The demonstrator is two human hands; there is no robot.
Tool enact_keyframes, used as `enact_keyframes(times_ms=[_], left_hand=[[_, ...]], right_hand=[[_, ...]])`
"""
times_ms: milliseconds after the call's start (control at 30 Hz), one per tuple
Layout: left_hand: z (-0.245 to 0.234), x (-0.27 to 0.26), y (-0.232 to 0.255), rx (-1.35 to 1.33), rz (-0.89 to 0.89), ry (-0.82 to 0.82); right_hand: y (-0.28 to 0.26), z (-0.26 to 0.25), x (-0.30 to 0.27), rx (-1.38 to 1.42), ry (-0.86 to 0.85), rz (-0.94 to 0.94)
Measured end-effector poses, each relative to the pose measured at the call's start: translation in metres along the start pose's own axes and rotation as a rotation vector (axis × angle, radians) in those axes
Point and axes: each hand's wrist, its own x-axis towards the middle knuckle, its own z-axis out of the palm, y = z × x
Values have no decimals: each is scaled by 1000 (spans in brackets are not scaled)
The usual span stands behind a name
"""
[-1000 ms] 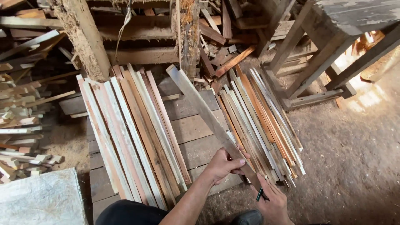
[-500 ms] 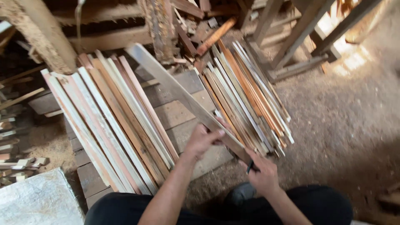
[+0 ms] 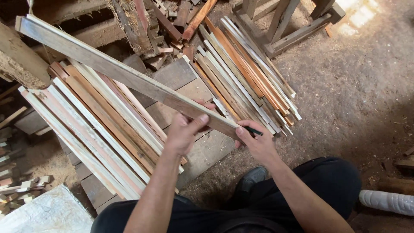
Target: Inspecting and marking thin wood strips with a pencil in a workshop environment.
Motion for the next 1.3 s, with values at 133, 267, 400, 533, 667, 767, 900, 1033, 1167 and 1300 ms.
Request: enact_keyframes(times_ms=[133, 267, 400, 533, 667, 767, 900, 1033, 1167, 1300], left_hand=[[6, -11, -6, -108, -43, 46], [5, -12, -4, -96, -4, 107], [9, -9, -6, -56, 36, 107], [21, -9, -22, -1, 92, 40], [29, -12, -18, 25, 149, -21], [22, -12, -9, 38, 185, -16], [15, -14, 11, -21, 190, 40], [19, -13, 7, -44, 192, 49], [30, -11, -8, 41, 190, -42], [42, -16, -22, 164, 118, -129]], right_hand=[[-16, 8, -5, -121, 67, -12], [-39, -19, -1, -250, 155, -21], [-42, -16, -1, -196, 108, -57], [-49, 24, 8, -113, 30, -14], [-57, 34, 12, -185, -5, -66], [-45, 6, 3, -372, -7, 56], [0, -48, -26, -479, 129, 66], [-26, -42, -20, -363, 183, -68], [-51, -10, -6, -167, 70, -115], [-62, 19, 9, -168, -35, -205]])
